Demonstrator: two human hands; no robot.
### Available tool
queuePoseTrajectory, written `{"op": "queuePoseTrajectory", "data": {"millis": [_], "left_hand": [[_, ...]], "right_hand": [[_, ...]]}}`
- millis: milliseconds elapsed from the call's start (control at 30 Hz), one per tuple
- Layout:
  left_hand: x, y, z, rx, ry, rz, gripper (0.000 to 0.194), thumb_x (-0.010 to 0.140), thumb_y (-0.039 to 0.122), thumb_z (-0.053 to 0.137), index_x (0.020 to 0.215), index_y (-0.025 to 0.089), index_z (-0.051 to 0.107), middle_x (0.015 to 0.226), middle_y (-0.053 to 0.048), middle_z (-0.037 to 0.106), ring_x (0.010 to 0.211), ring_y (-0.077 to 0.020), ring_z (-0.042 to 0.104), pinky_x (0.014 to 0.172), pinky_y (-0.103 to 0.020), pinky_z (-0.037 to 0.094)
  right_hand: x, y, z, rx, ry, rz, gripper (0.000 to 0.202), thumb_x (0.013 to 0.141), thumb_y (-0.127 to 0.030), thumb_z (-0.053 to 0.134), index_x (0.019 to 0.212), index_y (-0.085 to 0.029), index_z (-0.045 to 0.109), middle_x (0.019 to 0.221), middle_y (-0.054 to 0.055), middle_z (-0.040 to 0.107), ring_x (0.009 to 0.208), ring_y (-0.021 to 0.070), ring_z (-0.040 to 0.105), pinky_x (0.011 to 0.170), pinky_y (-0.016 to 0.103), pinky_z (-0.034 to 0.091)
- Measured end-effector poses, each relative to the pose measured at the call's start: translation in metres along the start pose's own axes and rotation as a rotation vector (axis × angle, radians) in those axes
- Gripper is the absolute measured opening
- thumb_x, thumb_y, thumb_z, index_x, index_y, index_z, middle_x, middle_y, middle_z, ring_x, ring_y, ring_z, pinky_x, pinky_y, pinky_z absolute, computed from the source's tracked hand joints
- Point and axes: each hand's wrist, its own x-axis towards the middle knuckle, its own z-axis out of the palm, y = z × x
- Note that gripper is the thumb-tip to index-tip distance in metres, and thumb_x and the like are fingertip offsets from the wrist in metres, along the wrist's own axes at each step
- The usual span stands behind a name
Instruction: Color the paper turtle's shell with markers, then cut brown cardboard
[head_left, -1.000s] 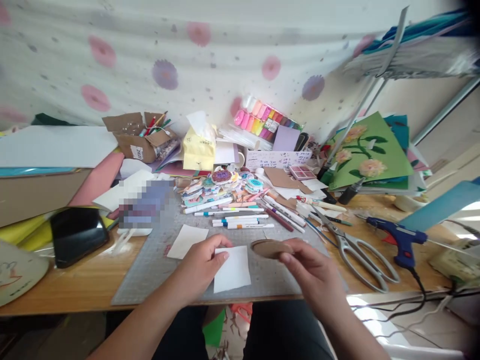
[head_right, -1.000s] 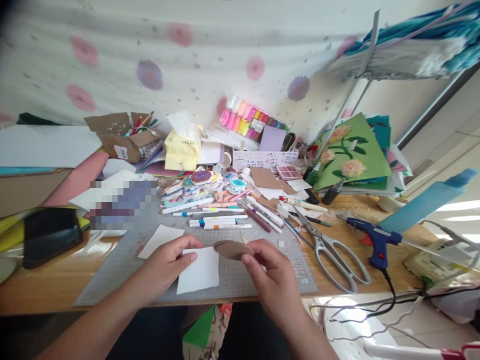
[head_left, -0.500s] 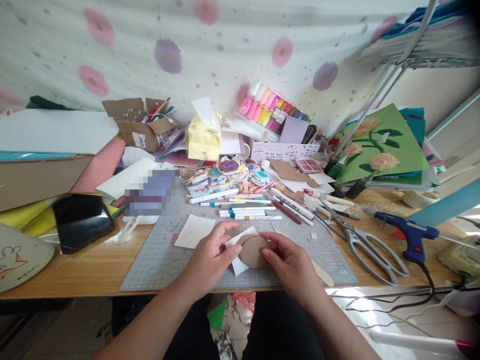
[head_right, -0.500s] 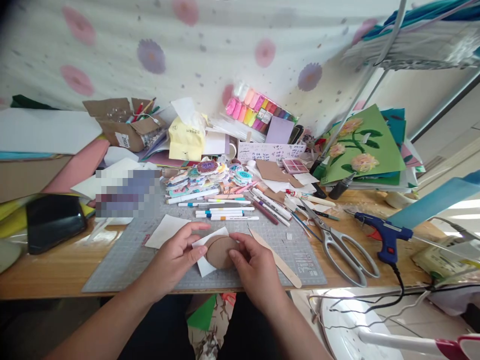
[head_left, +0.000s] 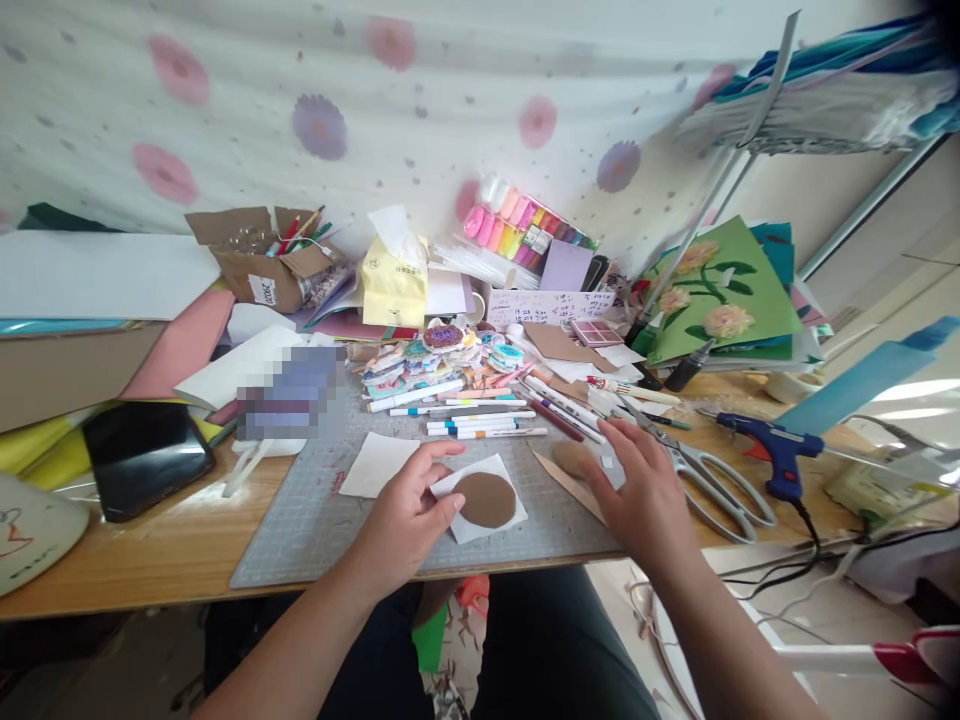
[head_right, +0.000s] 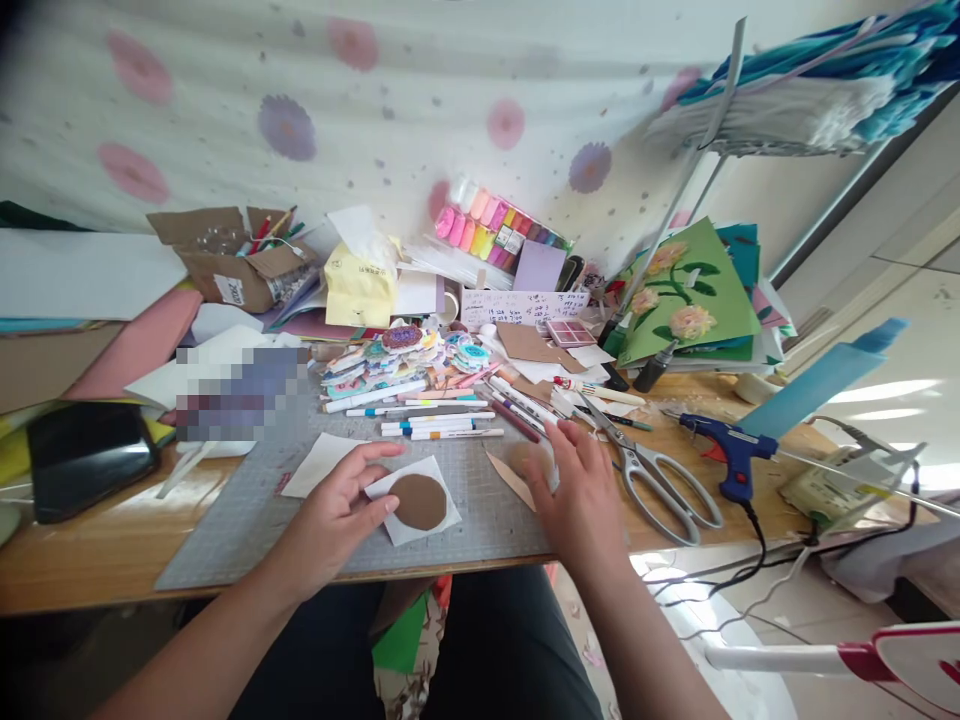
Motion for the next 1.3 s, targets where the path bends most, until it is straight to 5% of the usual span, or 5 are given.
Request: {"op": "queuePoseTrajectory", "data": {"millis": [267, 467, 700, 1033, 1300], "left_hand": [[0.019, 0.040, 0.002, -0.010, -0.035, 0.045, 0.042, 0.075, 0.019, 0.069, 0.114, 0.023, 0.057, 0.085, 0.000, 0.067, 0.067, -0.0151, 0.060, 0.060, -0.023, 0.042], [0.065, 0.072, 0.001, -0.261, -0.031, 0.082, 0.042, 0.072, 0.032, 0.076, 0.107, 0.019, 0.059, 0.087, -0.003, 0.069, 0.075, -0.0191, 0.065, 0.066, -0.029, 0.050], [0.112, 0.055, -0.008, -0.508, 0.048, 0.079, 0.036, 0.080, 0.046, 0.066, 0.102, 0.018, 0.061, 0.095, -0.008, 0.071, 0.083, -0.0208, 0.067, 0.074, -0.036, 0.055], [0.105, 0.043, -0.018, -0.422, 0.111, 0.017, 0.021, 0.071, 0.027, 0.074, 0.079, 0.016, 0.058, 0.071, 0.002, 0.068, 0.057, -0.0096, 0.060, 0.062, -0.025, 0.049], [0.097, 0.046, -0.013, -0.237, -0.062, 0.042, 0.009, 0.073, 0.025, 0.068, 0.073, 0.017, 0.064, 0.060, -0.001, 0.071, 0.053, -0.0137, 0.063, 0.055, -0.025, 0.049]], "right_hand": [[0.006, -0.059, 0.036, 0.863, -0.617, 0.331, 0.056, 0.066, -0.027, 0.081, 0.117, -0.020, 0.063, 0.085, 0.004, 0.075, 0.081, 0.0230, 0.069, 0.074, 0.036, 0.053], [0.068, -0.071, 0.045, 0.944, -0.569, 0.270, 0.045, 0.058, -0.018, 0.082, 0.100, -0.021, 0.065, 0.077, -0.002, 0.074, 0.070, 0.0167, 0.067, 0.067, 0.029, 0.050], [0.112, -0.068, 0.072, 1.022, -0.542, 0.237, 0.042, 0.055, -0.015, 0.084, 0.093, -0.019, 0.068, 0.077, -0.001, 0.075, 0.071, 0.0159, 0.068, 0.068, 0.027, 0.050], [0.103, -0.048, 0.084, 1.169, -0.393, 0.384, 0.038, 0.053, -0.019, 0.090, 0.083, -0.020, 0.065, 0.075, -0.002, 0.077, 0.065, 0.0131, 0.068, 0.061, 0.023, 0.051], [0.109, -0.043, 0.075, 1.197, -0.337, 0.337, 0.032, 0.059, -0.020, 0.087, 0.083, -0.021, 0.065, 0.077, -0.003, 0.076, 0.066, 0.0146, 0.068, 0.059, 0.024, 0.052]]}}
